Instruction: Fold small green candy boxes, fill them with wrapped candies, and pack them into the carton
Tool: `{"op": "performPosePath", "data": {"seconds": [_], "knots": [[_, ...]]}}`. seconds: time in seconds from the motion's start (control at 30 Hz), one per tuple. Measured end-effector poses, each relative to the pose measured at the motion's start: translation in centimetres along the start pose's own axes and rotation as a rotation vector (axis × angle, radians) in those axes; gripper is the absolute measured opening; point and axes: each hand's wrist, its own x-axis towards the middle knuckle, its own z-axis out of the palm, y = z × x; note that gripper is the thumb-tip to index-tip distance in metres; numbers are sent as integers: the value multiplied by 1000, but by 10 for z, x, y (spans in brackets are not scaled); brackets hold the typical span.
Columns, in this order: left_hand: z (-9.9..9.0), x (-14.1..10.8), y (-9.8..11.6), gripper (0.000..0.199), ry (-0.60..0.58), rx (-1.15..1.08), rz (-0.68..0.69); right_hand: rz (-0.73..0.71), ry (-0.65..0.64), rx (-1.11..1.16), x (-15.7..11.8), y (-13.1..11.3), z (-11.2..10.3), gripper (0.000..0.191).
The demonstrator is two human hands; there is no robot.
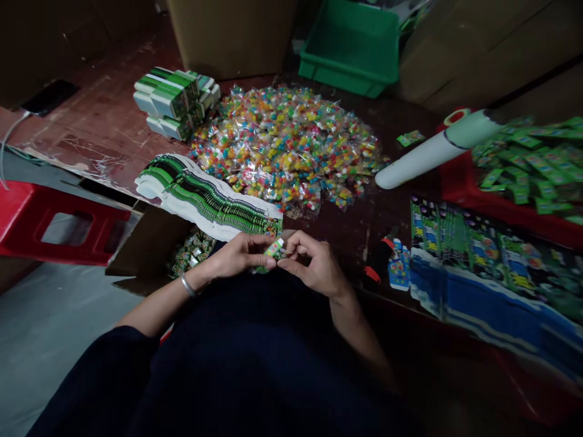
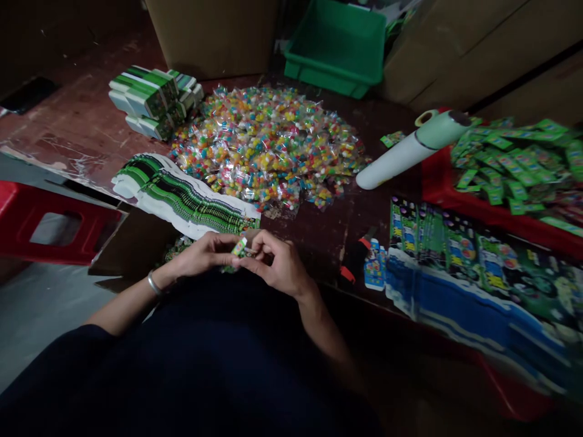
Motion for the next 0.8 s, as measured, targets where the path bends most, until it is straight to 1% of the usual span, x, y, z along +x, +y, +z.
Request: {"op": "performPosePath", "data": {"seconds": [0.03,0.13,0.17,0.3,0.4,0.47,0.53,0.6,0.67,0.73,0.8], "knots": [[1,1,0,38,46,15,22,14,63,25,1,1,1,31],[5,5,-6,36,214,3,122,43,335,101,3,6,11,37],[6,7,-9,38,267,-10,155,54,383,118,3,8,16,39],[14,15,-22,38,454,-56,231,96,414,94,4,17,33,29],[19,18,-29,35,592,-50,313,86,510,23,7,23,42,34],[21,18,-31,43,658,-22,377,45,581,18,10,28,46,29],[21,17,-32,57,661,38,408,-22,646,35,14,33,49,22],[20,15,-32,62,608,118,413,-80,685,46,16,38,51,31],[17,13,-29,58,541,161,403,-102,677,38,15,41,50,34],[13,12,-25,51,455,158,358,-104,650,17,14,43,48,28],[9,11,-20,43,356,145,295,-109,617,-5,13,42,46,18]]}}
